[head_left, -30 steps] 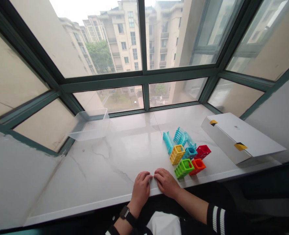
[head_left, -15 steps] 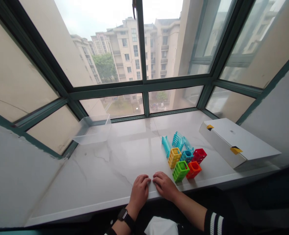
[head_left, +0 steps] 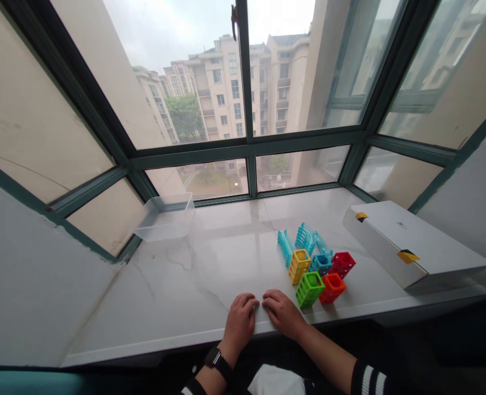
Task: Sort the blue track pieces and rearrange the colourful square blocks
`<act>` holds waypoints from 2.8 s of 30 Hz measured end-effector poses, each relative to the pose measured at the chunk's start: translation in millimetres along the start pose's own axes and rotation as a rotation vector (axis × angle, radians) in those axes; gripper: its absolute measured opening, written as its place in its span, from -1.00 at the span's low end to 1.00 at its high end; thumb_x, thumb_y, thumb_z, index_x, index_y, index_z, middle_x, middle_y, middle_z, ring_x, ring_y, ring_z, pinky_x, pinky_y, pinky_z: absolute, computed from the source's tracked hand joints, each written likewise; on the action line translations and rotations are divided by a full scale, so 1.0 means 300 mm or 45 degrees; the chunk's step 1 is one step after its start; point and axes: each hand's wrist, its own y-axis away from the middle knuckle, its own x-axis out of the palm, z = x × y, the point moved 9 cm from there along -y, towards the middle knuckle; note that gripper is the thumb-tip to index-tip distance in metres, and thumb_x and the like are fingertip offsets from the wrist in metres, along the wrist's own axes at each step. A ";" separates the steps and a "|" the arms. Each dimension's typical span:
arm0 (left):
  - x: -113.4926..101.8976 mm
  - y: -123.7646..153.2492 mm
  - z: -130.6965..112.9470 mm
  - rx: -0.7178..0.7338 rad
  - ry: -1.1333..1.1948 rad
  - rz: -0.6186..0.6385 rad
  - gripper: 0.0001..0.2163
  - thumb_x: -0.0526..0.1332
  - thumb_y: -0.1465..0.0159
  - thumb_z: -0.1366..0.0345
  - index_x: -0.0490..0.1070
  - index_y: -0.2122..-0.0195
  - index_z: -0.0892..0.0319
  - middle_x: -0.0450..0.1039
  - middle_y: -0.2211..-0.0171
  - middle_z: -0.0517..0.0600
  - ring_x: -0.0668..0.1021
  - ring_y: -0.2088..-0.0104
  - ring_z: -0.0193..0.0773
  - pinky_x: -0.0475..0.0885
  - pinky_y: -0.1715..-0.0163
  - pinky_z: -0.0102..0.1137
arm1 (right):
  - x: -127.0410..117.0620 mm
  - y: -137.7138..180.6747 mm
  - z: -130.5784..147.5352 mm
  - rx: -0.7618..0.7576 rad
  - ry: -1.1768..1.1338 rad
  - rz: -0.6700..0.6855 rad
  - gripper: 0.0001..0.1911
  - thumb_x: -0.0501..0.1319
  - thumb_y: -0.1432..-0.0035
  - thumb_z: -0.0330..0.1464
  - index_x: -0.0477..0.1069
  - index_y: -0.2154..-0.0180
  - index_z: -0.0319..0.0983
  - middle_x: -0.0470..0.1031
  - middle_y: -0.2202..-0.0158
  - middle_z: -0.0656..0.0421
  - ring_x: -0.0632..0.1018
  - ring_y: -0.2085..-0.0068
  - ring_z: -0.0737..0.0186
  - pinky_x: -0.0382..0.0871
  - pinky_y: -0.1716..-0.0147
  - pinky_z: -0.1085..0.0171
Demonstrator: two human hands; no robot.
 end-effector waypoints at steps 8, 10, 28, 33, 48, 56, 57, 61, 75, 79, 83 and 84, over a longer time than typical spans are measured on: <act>0.001 0.001 0.000 -0.001 0.001 -0.005 -0.66 0.15 -0.30 0.55 0.56 0.05 0.02 0.55 -0.01 0.08 0.57 -0.06 -0.05 0.54 -0.14 -0.02 | -0.008 0.001 0.007 -0.020 -0.001 -0.017 -0.70 0.18 -0.24 -0.58 0.56 0.10 -0.15 0.57 0.03 0.05 0.55 -0.07 0.04 0.50 -0.13 0.01; 0.002 0.000 -0.001 0.004 0.006 0.000 -0.66 0.14 -0.30 0.55 0.56 0.04 0.02 0.55 -0.01 0.09 0.57 -0.07 -0.03 0.54 -0.14 0.01 | -0.004 0.002 0.000 -0.017 0.003 -0.015 -0.69 0.19 -0.24 -0.58 0.57 0.10 -0.15 0.57 0.02 0.05 0.55 -0.07 0.03 0.50 -0.13 0.01; 0.007 -0.001 -0.002 0.005 0.019 0.030 -0.64 0.13 -0.30 0.58 0.56 0.02 0.07 0.52 -0.03 0.08 0.52 -0.11 -0.08 0.49 -0.18 -0.04 | -0.727 -0.084 0.381 -0.235 0.146 -0.451 -0.64 0.20 -0.38 -0.46 0.48 -0.14 -0.08 0.59 0.04 0.05 0.60 0.00 0.02 0.55 -0.03 0.00; 0.013 -0.001 0.002 0.010 0.012 0.036 -0.64 0.14 -0.30 0.59 0.56 0.02 0.07 0.52 -0.02 0.07 0.51 -0.11 -0.09 0.48 -0.18 -0.08 | -0.815 -0.048 0.194 0.026 0.484 -0.330 -0.70 0.28 -0.35 -0.29 0.52 -0.10 -0.13 0.58 -0.02 0.00 0.58 -0.05 -0.09 0.50 -0.09 -0.10; -0.035 -0.004 0.013 -0.093 0.259 -0.035 -0.63 0.20 -0.44 0.25 0.35 -0.25 0.06 0.45 -0.19 0.13 0.50 -0.22 -0.05 0.42 -0.27 -0.03 | -0.632 -0.045 0.177 0.150 0.393 0.099 -0.54 0.35 -0.21 -0.40 0.46 -0.15 -0.13 0.53 -0.10 -0.01 0.53 -0.13 -0.07 0.45 -0.18 -0.08; -0.200 -0.071 -0.101 0.112 0.013 -0.045 -0.40 0.29 -0.40 0.09 0.15 -0.40 0.02 0.24 -0.38 0.19 0.33 -0.37 0.08 0.29 -0.35 0.05 | -0.386 -0.092 0.167 0.192 -0.255 0.008 -0.57 0.35 -0.18 -0.43 0.41 -0.08 -0.13 0.54 -0.04 0.08 0.58 -0.05 0.08 0.49 -0.12 0.06; -0.205 -0.076 -0.084 0.104 -0.046 -0.028 -0.48 0.27 -0.41 0.11 0.22 -0.35 0.02 0.31 -0.33 0.17 0.39 -0.32 0.07 0.32 -0.32 0.03 | -0.341 -0.090 0.133 0.229 -0.319 -0.001 -0.58 0.35 -0.17 -0.42 0.41 -0.06 -0.14 0.54 -0.01 0.09 0.58 -0.03 0.09 0.50 -0.10 0.07; -0.157 -0.083 -0.002 0.083 -0.242 0.181 -0.60 0.28 -0.40 0.13 0.34 -0.23 0.04 0.51 -0.08 0.10 0.54 -0.06 -0.01 0.43 -0.12 -0.10 | -0.179 -0.069 0.004 0.348 -0.373 0.031 -0.59 0.36 -0.13 -0.41 0.38 -0.02 -0.16 0.54 0.03 0.10 0.59 0.00 0.08 0.50 -0.09 0.05; -0.026 -0.069 0.011 -0.055 -0.590 0.232 -0.59 0.28 -0.39 0.11 0.39 -0.23 0.02 0.46 0.01 0.07 0.47 0.00 0.00 0.28 -0.07 -0.12 | -0.058 -0.089 -0.005 0.201 0.099 0.177 -0.58 0.33 -0.21 -0.51 0.51 -0.10 -0.15 0.54 -0.04 0.05 0.53 -0.08 0.05 0.43 -0.16 0.07; -0.015 -0.074 0.022 -0.093 -0.636 0.259 -0.54 0.23 -0.42 0.03 0.35 -0.32 -0.06 0.47 0.03 0.08 0.46 0.01 0.01 0.25 -0.05 -0.11 | -0.056 -0.077 -0.021 0.171 0.108 0.158 -0.54 0.30 -0.23 -0.51 0.53 -0.15 -0.12 0.53 -0.07 0.05 0.53 -0.09 0.05 0.43 -0.16 0.07; -0.005 -0.077 0.030 -0.150 -0.671 0.278 -0.53 0.20 -0.44 0.00 0.34 -0.35 -0.10 0.47 0.05 0.10 0.46 0.02 0.04 0.23 -0.03 -0.09 | -0.054 -0.072 -0.032 0.165 0.137 0.138 -0.53 0.27 -0.26 -0.50 0.53 -0.16 -0.09 0.54 -0.11 0.06 0.53 -0.10 0.03 0.42 -0.18 0.05; -0.004 -0.078 0.032 -0.175 -0.679 0.279 -0.54 0.20 -0.44 0.00 0.35 -0.34 -0.10 0.48 0.05 0.12 0.46 0.02 0.05 0.23 -0.02 -0.08 | -0.054 -0.072 -0.034 0.167 0.144 0.134 -0.53 0.26 -0.26 -0.49 0.53 -0.17 -0.08 0.54 -0.12 0.07 0.53 -0.11 0.03 0.42 -0.18 0.05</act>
